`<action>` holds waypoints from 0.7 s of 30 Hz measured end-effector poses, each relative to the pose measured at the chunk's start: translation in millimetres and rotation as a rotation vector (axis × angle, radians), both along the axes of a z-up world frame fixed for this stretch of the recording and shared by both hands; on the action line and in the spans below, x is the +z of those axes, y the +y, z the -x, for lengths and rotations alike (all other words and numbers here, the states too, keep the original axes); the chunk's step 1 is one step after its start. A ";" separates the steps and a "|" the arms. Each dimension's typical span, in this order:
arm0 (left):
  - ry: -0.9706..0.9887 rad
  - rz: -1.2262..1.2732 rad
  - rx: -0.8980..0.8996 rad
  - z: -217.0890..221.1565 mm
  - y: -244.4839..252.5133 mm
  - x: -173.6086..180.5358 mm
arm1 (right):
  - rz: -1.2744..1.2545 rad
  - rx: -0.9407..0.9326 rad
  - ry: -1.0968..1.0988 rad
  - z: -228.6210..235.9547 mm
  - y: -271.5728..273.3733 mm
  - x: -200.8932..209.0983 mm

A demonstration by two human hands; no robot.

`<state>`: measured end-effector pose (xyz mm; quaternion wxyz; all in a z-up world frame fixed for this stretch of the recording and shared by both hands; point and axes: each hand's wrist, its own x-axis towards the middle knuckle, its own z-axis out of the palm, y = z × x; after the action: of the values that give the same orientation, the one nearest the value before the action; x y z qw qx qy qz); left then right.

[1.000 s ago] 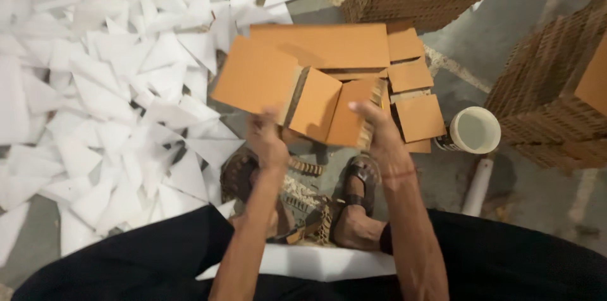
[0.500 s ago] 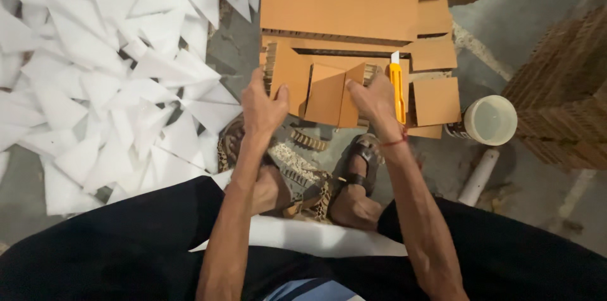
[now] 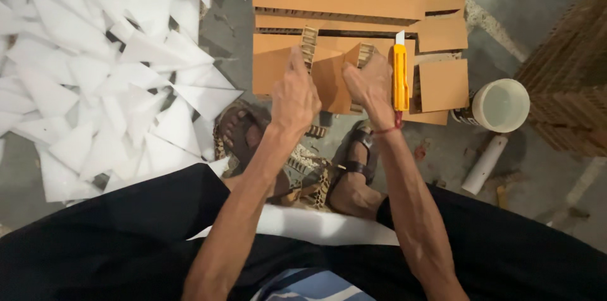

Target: The person uses a yellow utility knife to cut strips from a large piece of corrugated cardboard placed on the floor. They repeatedly score the cardboard, snap off the cut sections, and fold the remaining piece to create a structured form. The cut strips are set aside, and the process continues with multiple cuts and folds.

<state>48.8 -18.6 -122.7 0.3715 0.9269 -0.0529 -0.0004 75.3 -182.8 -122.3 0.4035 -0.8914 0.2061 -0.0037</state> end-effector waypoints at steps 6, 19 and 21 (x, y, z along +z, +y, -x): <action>-0.005 0.014 -0.071 -1.9 7.9 -7.4 | 0.052 -0.009 0.067 -1.0 1.0 2.7; 0.133 0.118 -0.094 -6.3 20.2 -13.1 | 0.004 -0.012 -0.027 0.0 4.0 -13.0; 0.013 0.089 -0.105 -6.1 19.6 -12.4 | 0.037 -0.020 -0.005 -2.0 1.3 -30.7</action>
<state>54.9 1.0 -135.0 0.4121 0.9055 -0.0989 -0.0234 77.3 -181.5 -153.0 0.3873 -0.8968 0.2136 -0.0139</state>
